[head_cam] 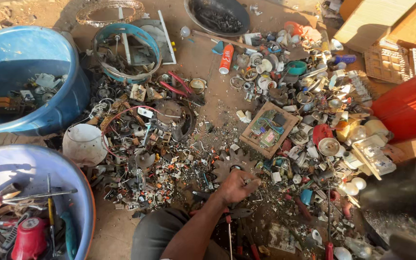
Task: The person sits cross-legged on the ground and uses a hammer and a screwdriver to break apart a small electronic component. They repeatedly strike the component to separate its parts and then use the screwdriver to pry and extract smaller pieces from the debris.
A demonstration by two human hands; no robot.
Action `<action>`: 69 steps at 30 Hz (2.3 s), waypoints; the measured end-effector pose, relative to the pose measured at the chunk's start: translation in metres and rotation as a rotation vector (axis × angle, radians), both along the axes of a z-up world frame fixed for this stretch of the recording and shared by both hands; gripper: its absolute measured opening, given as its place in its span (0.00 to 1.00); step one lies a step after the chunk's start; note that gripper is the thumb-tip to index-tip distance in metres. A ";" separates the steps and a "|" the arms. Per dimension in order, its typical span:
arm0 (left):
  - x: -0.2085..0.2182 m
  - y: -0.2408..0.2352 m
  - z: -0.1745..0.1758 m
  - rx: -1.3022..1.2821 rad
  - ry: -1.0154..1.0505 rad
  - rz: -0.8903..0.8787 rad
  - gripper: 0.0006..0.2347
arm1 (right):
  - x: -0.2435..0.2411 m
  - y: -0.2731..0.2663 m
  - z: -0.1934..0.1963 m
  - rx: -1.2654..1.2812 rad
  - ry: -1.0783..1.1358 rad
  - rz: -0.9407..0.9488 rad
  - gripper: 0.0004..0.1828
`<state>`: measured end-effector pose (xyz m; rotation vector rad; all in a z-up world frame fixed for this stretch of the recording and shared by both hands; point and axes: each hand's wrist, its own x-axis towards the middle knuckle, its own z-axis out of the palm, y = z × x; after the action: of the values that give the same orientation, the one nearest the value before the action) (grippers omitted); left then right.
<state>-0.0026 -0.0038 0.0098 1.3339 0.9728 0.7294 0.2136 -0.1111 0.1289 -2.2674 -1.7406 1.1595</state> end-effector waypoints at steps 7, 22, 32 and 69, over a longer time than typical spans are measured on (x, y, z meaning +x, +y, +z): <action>0.006 0.007 -0.018 0.448 -0.090 0.033 0.15 | -0.001 0.029 0.019 0.377 0.053 0.164 0.23; -0.034 0.023 0.008 -0.389 -1.033 0.463 0.18 | -0.004 -0.017 0.004 0.160 0.938 -0.752 0.14; -0.043 -0.019 0.052 -0.725 -1.409 0.789 0.21 | -0.004 -0.023 -0.157 -0.270 0.683 -0.776 0.18; -0.030 -0.230 0.096 0.624 0.346 0.058 0.19 | -0.058 -0.140 -0.066 -0.017 1.872 -0.542 0.26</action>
<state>-0.0325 -0.2339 0.1058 2.0329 1.1041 0.9071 0.1561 -0.2508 0.0628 -0.5789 -0.2899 1.8797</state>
